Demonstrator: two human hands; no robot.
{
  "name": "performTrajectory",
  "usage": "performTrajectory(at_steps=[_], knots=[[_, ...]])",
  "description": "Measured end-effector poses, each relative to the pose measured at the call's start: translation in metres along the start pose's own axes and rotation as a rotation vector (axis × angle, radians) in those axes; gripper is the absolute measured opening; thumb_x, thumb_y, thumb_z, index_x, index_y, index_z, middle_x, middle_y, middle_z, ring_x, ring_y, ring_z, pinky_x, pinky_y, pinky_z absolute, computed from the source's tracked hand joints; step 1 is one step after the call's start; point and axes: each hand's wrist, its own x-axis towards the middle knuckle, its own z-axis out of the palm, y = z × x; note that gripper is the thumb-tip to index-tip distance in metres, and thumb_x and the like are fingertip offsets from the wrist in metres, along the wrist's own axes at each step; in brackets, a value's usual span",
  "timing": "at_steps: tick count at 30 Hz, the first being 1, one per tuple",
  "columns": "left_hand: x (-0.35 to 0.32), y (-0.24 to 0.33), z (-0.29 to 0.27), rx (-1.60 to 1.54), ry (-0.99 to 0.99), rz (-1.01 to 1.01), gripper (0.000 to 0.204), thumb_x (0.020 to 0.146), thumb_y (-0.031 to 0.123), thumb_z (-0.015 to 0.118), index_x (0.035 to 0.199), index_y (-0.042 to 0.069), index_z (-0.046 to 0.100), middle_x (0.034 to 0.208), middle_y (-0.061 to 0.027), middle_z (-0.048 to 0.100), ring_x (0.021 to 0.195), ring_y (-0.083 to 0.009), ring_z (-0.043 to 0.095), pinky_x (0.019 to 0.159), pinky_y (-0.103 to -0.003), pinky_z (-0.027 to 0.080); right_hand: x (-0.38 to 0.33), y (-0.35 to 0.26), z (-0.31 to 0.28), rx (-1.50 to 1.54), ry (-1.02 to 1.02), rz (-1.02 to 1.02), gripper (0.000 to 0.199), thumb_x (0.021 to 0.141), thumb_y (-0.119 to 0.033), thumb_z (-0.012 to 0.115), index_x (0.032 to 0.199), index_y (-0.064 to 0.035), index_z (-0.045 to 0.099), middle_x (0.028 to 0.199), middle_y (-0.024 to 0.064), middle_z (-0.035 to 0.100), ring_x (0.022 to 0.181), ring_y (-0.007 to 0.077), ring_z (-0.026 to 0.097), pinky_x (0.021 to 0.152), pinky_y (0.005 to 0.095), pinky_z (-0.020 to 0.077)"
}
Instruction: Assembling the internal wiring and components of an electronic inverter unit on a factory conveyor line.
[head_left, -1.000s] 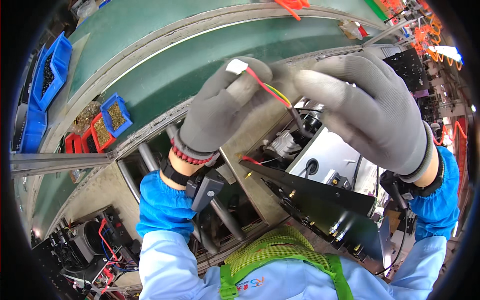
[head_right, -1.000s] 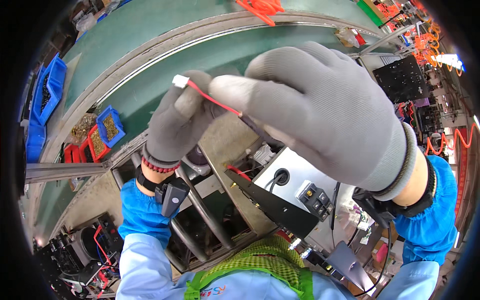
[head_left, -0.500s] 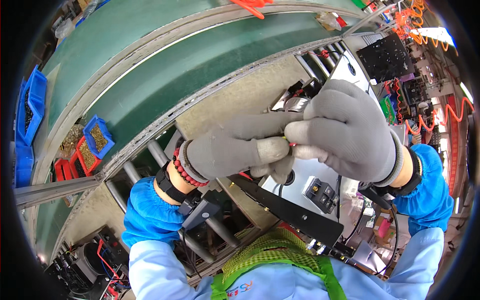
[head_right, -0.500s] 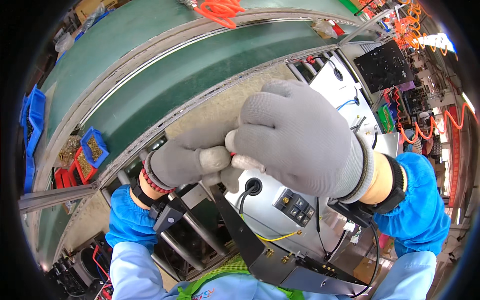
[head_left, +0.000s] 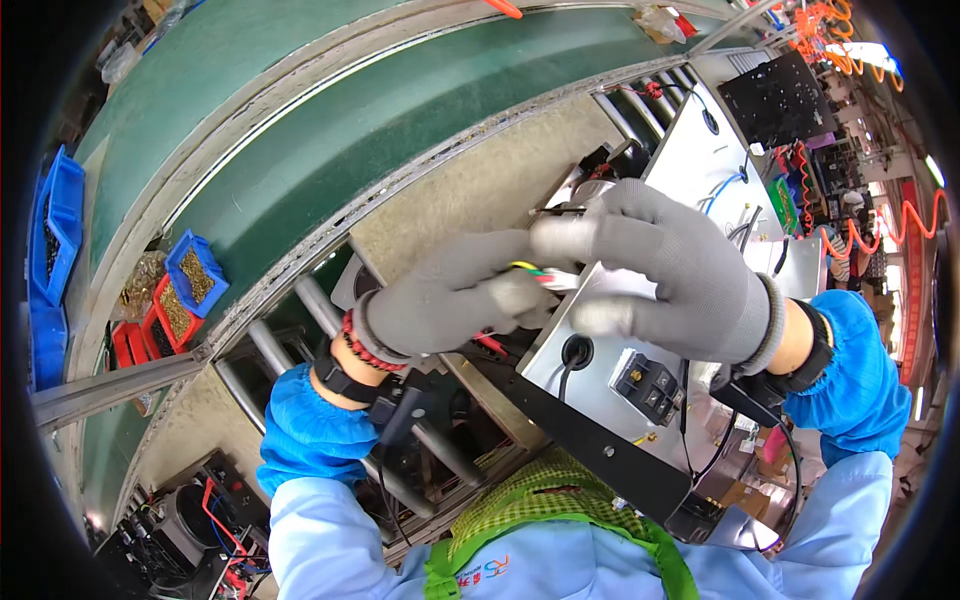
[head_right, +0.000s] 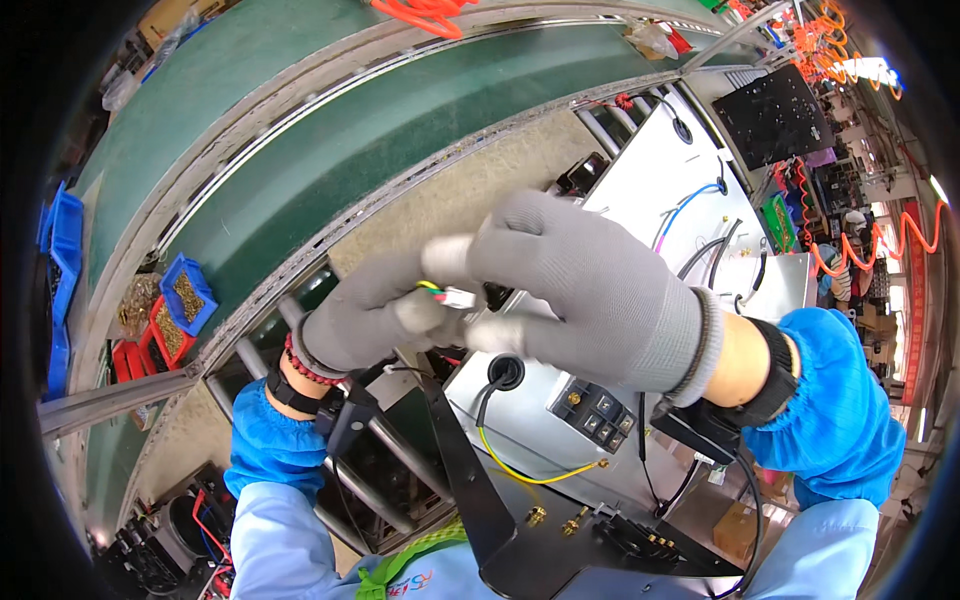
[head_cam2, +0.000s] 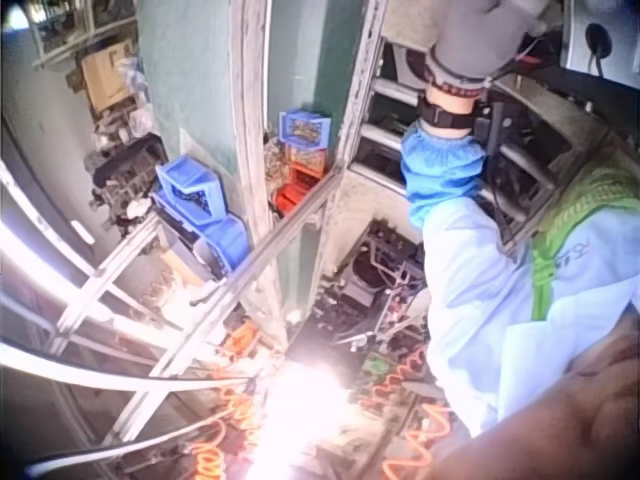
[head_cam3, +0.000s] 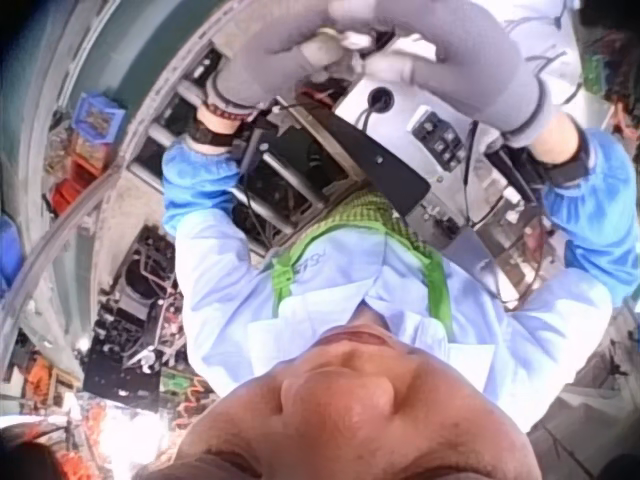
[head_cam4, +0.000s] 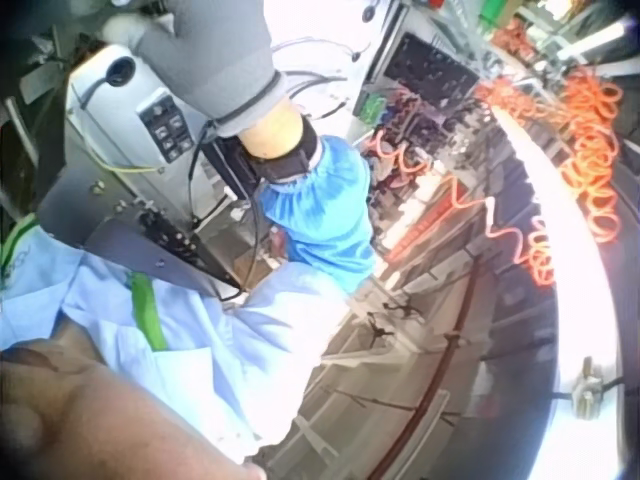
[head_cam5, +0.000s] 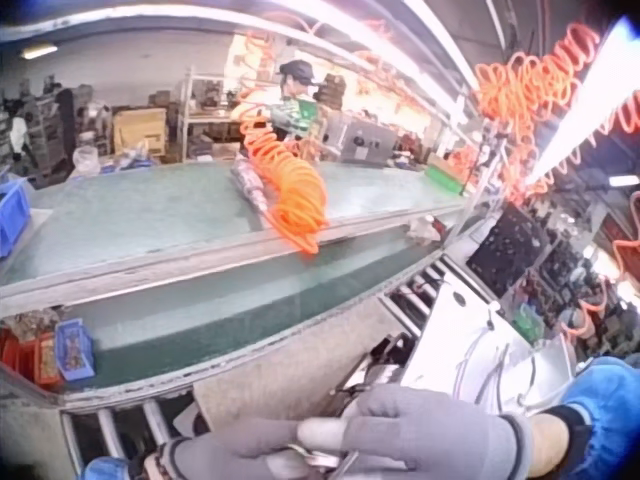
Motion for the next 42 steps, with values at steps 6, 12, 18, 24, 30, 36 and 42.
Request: performTrajectory(at_steps=[6, 12, 18, 24, 30, 36, 42], knots=[[-0.005, -0.042, -0.016, 0.324, -0.161, -0.126, 0.029, 0.1, 0.017, 0.059, 0.125, 0.003, 0.064, 0.107, -0.0094, 0.069, 0.1, -0.0172, 0.064, 0.088, -0.034, 0.051, -0.037, 0.0, -0.012, -0.171, -0.458, 0.25, 0.038, 0.09, -0.036, 0.071, 0.114, -0.0077, 0.064, 0.096, 0.017, 0.064, 0.091, 0.0395, 0.065, 0.079, 0.0479, 0.0518], [0.021, -0.065, -0.007, 0.253, -0.421, -0.052, 0.035, 0.1, 0.016, 0.059, 0.132, 0.0, 0.06, 0.11, -0.0165, 0.068, 0.104, -0.0228, 0.064, 0.093, -0.036, 0.051, -0.052, 0.016, 0.006, -0.128, -0.427, 0.273, 0.034, 0.089, -0.037, 0.071, 0.101, -0.0057, 0.063, 0.097, 0.0162, 0.065, 0.09, 0.0388, 0.066, 0.079, 0.0477, 0.0523], [0.03, -0.073, 0.008, 0.009, -0.41, -0.15, 0.034, 0.099, 0.019, 0.066, 0.121, -0.006, 0.066, 0.106, -0.0099, 0.073, 0.099, -0.0147, 0.065, 0.089, -0.032, 0.053, -0.051, 0.021, 0.01, -0.164, -0.403, 0.265, 0.033, 0.086, -0.033, 0.074, 0.101, -0.0054, 0.064, 0.092, 0.0151, 0.064, 0.086, 0.038, 0.066, 0.077, 0.0479, 0.0523], [0.034, -0.082, 0.013, -0.049, -0.462, -0.323, 0.038, 0.099, 0.013, 0.06, 0.133, -0.003, 0.059, 0.124, -0.0115, 0.067, 0.114, -0.0177, 0.061, 0.1, -0.033, 0.049, -0.052, 0.022, 0.014, -0.137, -0.382, 0.281, 0.028, 0.084, -0.031, 0.074, 0.092, -0.0058, 0.063, 0.085, 0.013, 0.062, 0.083, 0.0362, 0.065, 0.073, 0.0476, 0.051], [0.032, -0.077, 0.017, -0.005, -0.34, -0.285, 0.037, 0.093, 0.013, 0.067, 0.126, -0.005, 0.065, 0.113, -0.0105, 0.072, 0.101, -0.0151, 0.064, 0.092, -0.033, 0.053, -0.052, 0.022, 0.015, -0.183, -0.386, 0.283, 0.028, 0.085, -0.031, 0.072, 0.094, -0.0061, 0.063, 0.087, 0.0131, 0.062, 0.083, 0.0362, 0.065, 0.073, 0.0468, 0.0507], [0.027, -0.068, 0.011, 0.149, -0.434, -0.272, 0.042, 0.099, 0.021, 0.061, 0.133, -0.003, 0.058, 0.123, -0.0162, 0.068, 0.112, -0.0211, 0.063, 0.099, -0.035, 0.049, -0.055, 0.021, 0.015, -0.188, -0.376, 0.284, 0.035, 0.085, -0.033, 0.073, 0.103, -0.0044, 0.064, 0.092, 0.0147, 0.063, 0.087, 0.0375, 0.065, 0.078, 0.0478, 0.0507], [0.027, -0.072, 0.012, 0.011, -0.455, -0.252, 0.045, 0.098, 0.015, 0.063, 0.139, -0.002, 0.055, 0.134, -0.0141, 0.063, 0.123, -0.0212, 0.057, 0.106, -0.035, 0.045, -0.055, 0.021, 0.016, -0.131, -0.234, 0.174, 0.029, 0.084, -0.023, 0.076, 0.106, -0.0095, 0.064, 0.09, 0.0116, 0.062, 0.085, 0.0359, 0.064, 0.074, 0.046, 0.0495]])
